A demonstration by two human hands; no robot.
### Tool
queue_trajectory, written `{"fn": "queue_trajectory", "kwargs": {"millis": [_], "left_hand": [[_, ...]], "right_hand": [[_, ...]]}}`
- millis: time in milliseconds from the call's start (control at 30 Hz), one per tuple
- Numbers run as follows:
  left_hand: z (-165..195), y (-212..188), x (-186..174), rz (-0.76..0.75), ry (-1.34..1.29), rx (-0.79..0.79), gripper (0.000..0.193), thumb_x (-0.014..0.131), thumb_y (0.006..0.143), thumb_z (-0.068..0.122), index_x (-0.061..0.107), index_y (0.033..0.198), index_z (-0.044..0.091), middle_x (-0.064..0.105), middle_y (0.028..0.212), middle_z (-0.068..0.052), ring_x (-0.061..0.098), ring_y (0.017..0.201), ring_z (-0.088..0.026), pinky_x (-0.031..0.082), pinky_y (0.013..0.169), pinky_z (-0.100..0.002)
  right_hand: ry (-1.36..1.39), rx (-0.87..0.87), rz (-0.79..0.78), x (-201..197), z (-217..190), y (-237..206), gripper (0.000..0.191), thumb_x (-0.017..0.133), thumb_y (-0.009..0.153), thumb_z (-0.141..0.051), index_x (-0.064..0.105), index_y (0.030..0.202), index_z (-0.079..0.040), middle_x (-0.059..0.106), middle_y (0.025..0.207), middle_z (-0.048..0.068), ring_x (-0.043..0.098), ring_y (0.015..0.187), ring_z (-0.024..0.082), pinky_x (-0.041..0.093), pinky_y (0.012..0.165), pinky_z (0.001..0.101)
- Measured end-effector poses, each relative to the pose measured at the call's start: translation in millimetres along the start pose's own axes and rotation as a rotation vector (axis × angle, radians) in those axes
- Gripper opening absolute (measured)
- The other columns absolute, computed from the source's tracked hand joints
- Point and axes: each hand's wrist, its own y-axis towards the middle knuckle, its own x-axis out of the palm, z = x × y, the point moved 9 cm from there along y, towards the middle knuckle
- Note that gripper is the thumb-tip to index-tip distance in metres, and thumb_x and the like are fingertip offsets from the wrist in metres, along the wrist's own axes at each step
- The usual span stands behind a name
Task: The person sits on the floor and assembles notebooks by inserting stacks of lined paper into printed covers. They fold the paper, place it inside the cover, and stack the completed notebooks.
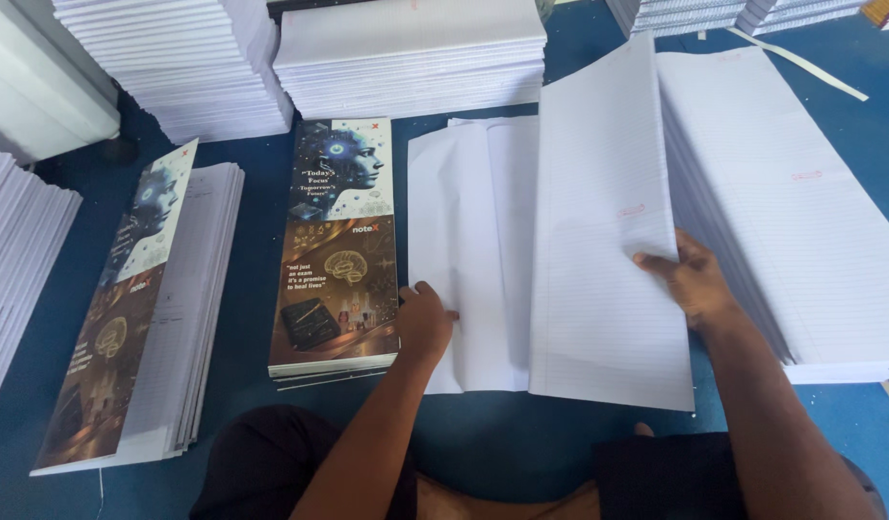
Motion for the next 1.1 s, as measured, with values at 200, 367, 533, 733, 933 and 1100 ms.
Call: {"fn": "queue_trajectory", "kwargs": {"millis": [200, 367, 533, 733, 933, 1100], "left_hand": [[-4.5, 1.9, -2.0, -0.006, 0.06, -0.039, 0.095, 0.089, 0.075, 0.042, 0.039, 0.137, -0.01, 0.053, 0.122, -0.029, 0.057, 0.116, -0.042, 0.058, 0.085, -0.05], [-12.5, 11.4, -3.5, 0.064, 0.017, -0.053, 0.088, 0.086, 0.073, 0.028, 0.038, 0.136, -0.01, 0.055, 0.118, -0.032, 0.059, 0.111, -0.044, 0.057, 0.086, -0.051], [-31.5, 25.7, 2.6, 0.045, -0.097, -0.149, 0.055, 0.073, 0.077, 0.01, 0.047, 0.122, -0.008, 0.064, 0.112, -0.031, 0.067, 0.104, -0.045, 0.057, 0.088, -0.051], [-36.6, 33.7, -19.4, 0.186, -0.3, -0.075, 0.034, 0.071, 0.075, 0.015, 0.061, 0.102, -0.004, 0.069, 0.094, -0.026, 0.069, 0.089, -0.043, 0.054, 0.081, -0.049], [-36.8, 44.0, -45.7, 0.125, -0.495, 0.093, 0.024, 0.059, 0.083, 0.018, 0.063, 0.072, -0.002, 0.062, 0.063, -0.017, 0.06, 0.057, -0.031, 0.046, 0.06, -0.042], [-23.1, 43.1, -70.3, 0.101, -0.683, 0.148, 0.023, 0.057, 0.083, 0.017, 0.073, 0.089, 0.001, 0.063, 0.062, -0.01, 0.06, 0.056, -0.02, 0.047, 0.058, -0.038]], "right_hand": [[-0.089, -0.026, -0.017, 7.5, 6.1, 5.7, 0.052, 0.07, 0.088, -0.016, 0.061, 0.138, -0.011, 0.071, 0.123, 0.019, 0.069, 0.114, 0.028, 0.051, 0.102, 0.047], [-0.061, 0.012, -0.012, 9.4, 6.9, 3.4, 0.055, 0.07, 0.086, -0.015, 0.059, 0.14, -0.011, 0.071, 0.123, 0.02, 0.069, 0.115, 0.031, 0.052, 0.103, 0.0483], [-0.076, 0.022, -0.002, 6.9, 11.0, 3.9, 0.057, 0.07, 0.086, -0.015, 0.058, 0.142, -0.012, 0.07, 0.124, 0.021, 0.068, 0.116, 0.032, 0.05, 0.105, 0.0498], [-0.081, 0.009, -0.01, 8.3, 13.7, 6.9, 0.057, 0.07, 0.087, -0.016, 0.058, 0.142, -0.012, 0.07, 0.126, 0.02, 0.068, 0.117, 0.032, 0.05, 0.105, 0.0507], [-0.099, 0.011, -0.017, 10.4, 12.8, 6.9, 0.054, 0.069, 0.088, -0.015, 0.059, 0.141, -0.012, 0.07, 0.126, 0.02, 0.068, 0.117, 0.03, 0.05, 0.105, 0.0487], [-0.034, 0.005, -0.032, 18.7, 10.0, 10.0, 0.056, 0.07, 0.086, -0.012, 0.058, 0.141, -0.012, 0.069, 0.127, 0.018, 0.068, 0.116, 0.029, 0.051, 0.104, 0.0467]]}}
